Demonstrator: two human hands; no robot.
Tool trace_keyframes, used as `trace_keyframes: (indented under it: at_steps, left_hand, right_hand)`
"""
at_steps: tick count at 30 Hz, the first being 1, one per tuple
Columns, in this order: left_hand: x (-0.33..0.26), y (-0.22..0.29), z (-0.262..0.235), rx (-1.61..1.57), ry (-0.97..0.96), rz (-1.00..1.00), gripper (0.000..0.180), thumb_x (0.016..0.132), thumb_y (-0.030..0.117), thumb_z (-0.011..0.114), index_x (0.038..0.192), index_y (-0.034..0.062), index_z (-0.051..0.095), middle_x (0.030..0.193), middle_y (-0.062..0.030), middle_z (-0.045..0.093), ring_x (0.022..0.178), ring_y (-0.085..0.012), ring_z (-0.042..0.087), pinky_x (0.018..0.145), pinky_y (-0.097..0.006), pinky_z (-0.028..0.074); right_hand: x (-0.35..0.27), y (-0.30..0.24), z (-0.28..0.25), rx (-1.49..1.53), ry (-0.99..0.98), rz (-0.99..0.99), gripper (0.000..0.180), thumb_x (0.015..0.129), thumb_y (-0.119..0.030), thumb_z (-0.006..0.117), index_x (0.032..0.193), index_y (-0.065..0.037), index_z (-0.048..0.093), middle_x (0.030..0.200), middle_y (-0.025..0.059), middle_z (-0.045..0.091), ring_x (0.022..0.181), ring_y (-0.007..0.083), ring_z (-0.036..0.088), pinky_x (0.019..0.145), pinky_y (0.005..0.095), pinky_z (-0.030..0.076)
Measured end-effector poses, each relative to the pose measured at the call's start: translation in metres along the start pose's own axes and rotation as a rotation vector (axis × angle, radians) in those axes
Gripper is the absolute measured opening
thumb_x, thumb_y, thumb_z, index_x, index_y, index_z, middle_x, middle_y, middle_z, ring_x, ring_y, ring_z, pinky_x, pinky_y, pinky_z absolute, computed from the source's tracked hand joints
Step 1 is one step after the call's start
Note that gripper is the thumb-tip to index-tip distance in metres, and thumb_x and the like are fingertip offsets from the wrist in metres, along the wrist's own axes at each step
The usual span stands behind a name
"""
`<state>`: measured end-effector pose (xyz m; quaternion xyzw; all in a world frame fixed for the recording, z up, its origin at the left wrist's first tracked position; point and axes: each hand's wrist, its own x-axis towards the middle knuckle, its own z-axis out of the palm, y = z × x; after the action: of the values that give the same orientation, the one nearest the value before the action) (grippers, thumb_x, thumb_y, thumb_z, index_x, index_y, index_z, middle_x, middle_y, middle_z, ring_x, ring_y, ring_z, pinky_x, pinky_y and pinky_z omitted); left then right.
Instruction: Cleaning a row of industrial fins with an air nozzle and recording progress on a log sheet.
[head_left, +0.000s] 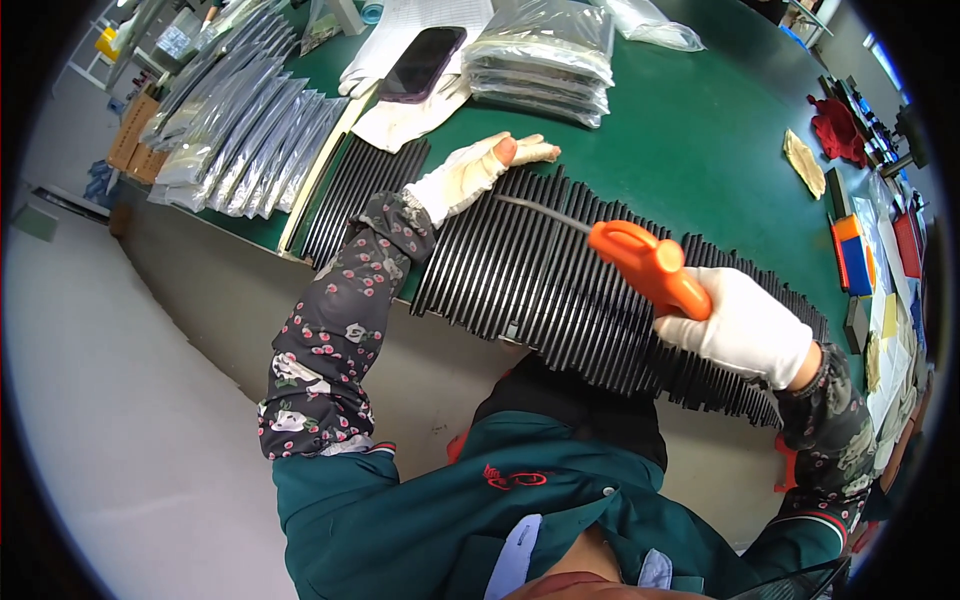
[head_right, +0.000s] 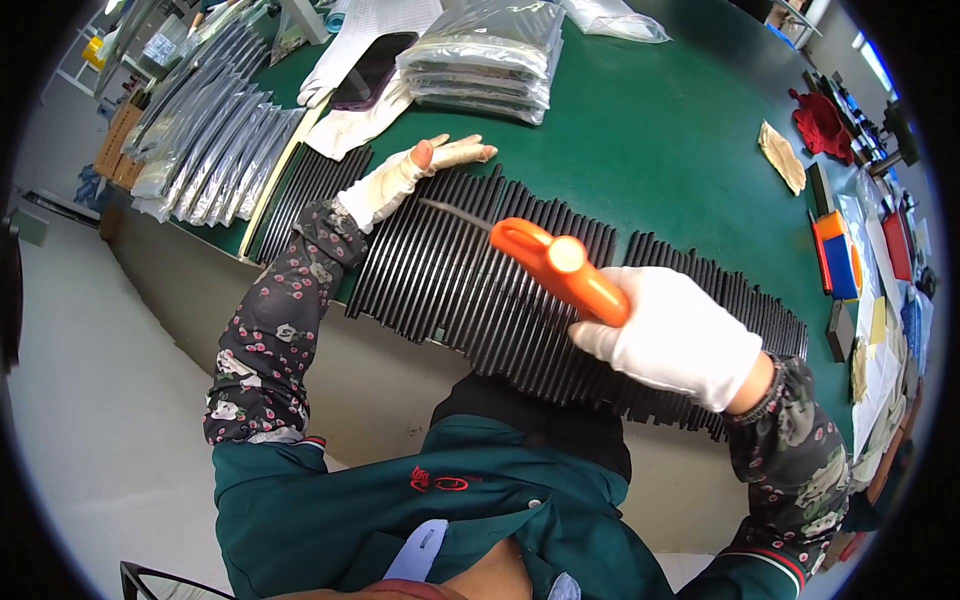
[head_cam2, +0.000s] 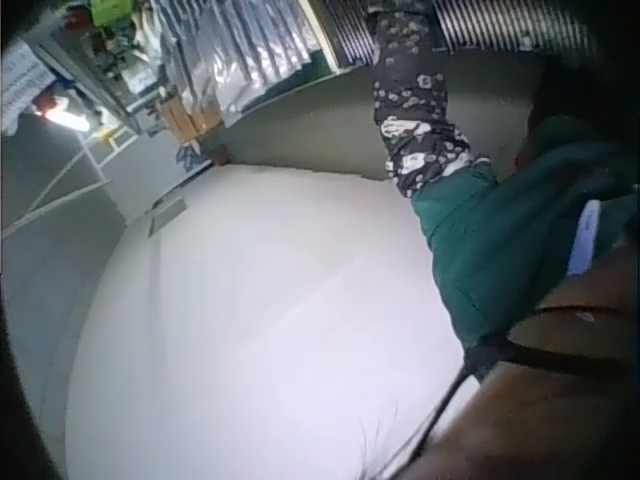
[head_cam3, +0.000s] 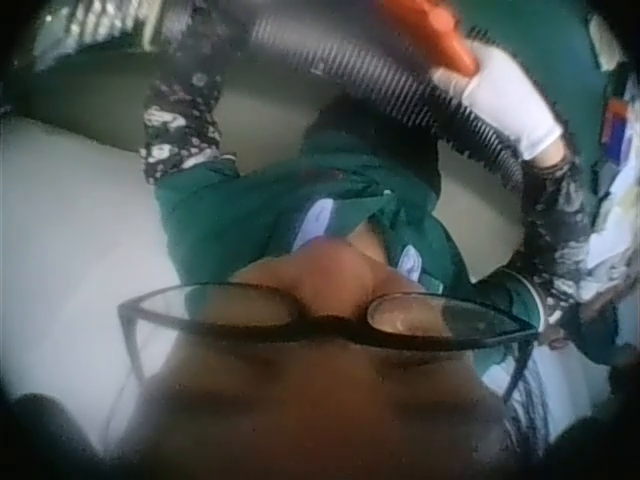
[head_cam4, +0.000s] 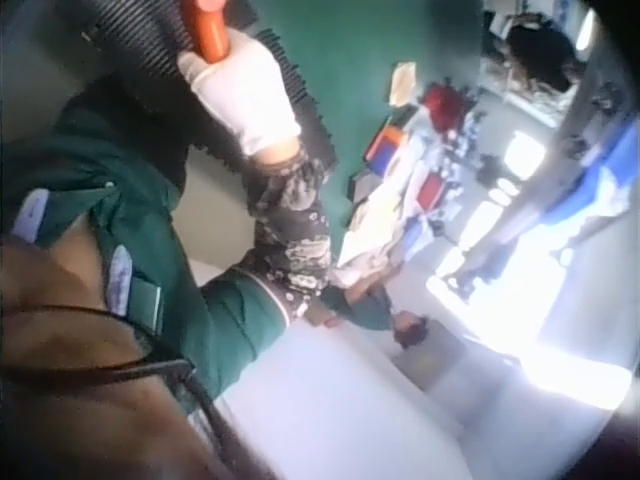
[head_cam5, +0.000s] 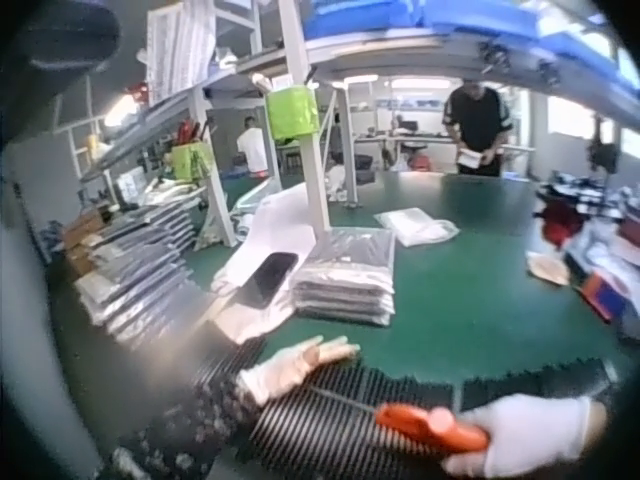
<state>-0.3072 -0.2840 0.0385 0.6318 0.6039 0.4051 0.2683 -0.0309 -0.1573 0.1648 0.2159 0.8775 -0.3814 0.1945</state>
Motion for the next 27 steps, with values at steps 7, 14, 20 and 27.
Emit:
trace_keyframes:
  at_steps: [7, 14, 20, 27]
  left_hand:
    - [0.023, -0.004, 0.004, 0.179, -0.054, 0.102, 0.044, 0.095, 0.030, 0.040, 0.132, 0.0064, 0.041, 0.136, -0.0077, 0.043, 0.132, -0.0182, 0.031, 0.109, -0.039, 0.021]
    - [0.014, -0.003, 0.014, 0.153, -0.045, 0.114, 0.041, 0.085, 0.013, 0.055, 0.126, 0.0136, 0.048, 0.124, -0.0103, 0.053, 0.112, -0.0263, 0.053, 0.104, -0.043, 0.032]
    - [0.011, 0.026, 0.021, 0.578, -0.211, 0.103, 0.047, 0.086, 0.011, 0.052, 0.132, 0.0120, 0.041, 0.133, -0.0085, 0.046, 0.127, -0.0232, 0.038, 0.107, -0.043, 0.025]
    - [0.019, 0.037, 0.018, 0.460, -0.177, 0.156, 0.041, 0.087, 0.008, 0.048, 0.128, 0.0109, 0.045, 0.130, -0.0066, 0.049, 0.126, -0.0230, 0.040, 0.107, -0.042, 0.025]
  right_hand:
    - [-0.023, 0.021, -0.023, 0.071, 0.089, 0.194, 0.029, 0.077, -0.021, 0.064, 0.094, 0.001, 0.057, 0.068, 0.0111, 0.054, 0.064, 0.0213, 0.053, 0.066, 0.0333, 0.044]
    - [-0.044, 0.041, -0.014, 0.009, 0.154, 0.119, 0.030, 0.075, -0.026, 0.063, 0.091, -0.001, 0.057, 0.069, 0.0134, 0.057, 0.065, 0.0257, 0.056, 0.065, 0.0356, 0.044]
    - [-0.030, 0.052, -0.008, -0.021, 0.069, 0.068, 0.034, 0.078, -0.034, 0.060, 0.088, -0.002, 0.058, 0.073, 0.0167, 0.058, 0.072, 0.0307, 0.059, 0.068, 0.0384, 0.045]
    - [-0.042, 0.042, -0.009, -0.070, 0.055, 0.127, 0.035, 0.076, -0.033, 0.062, 0.094, -0.002, 0.061, 0.075, 0.0171, 0.061, 0.073, 0.0323, 0.060, 0.070, 0.0388, 0.047]
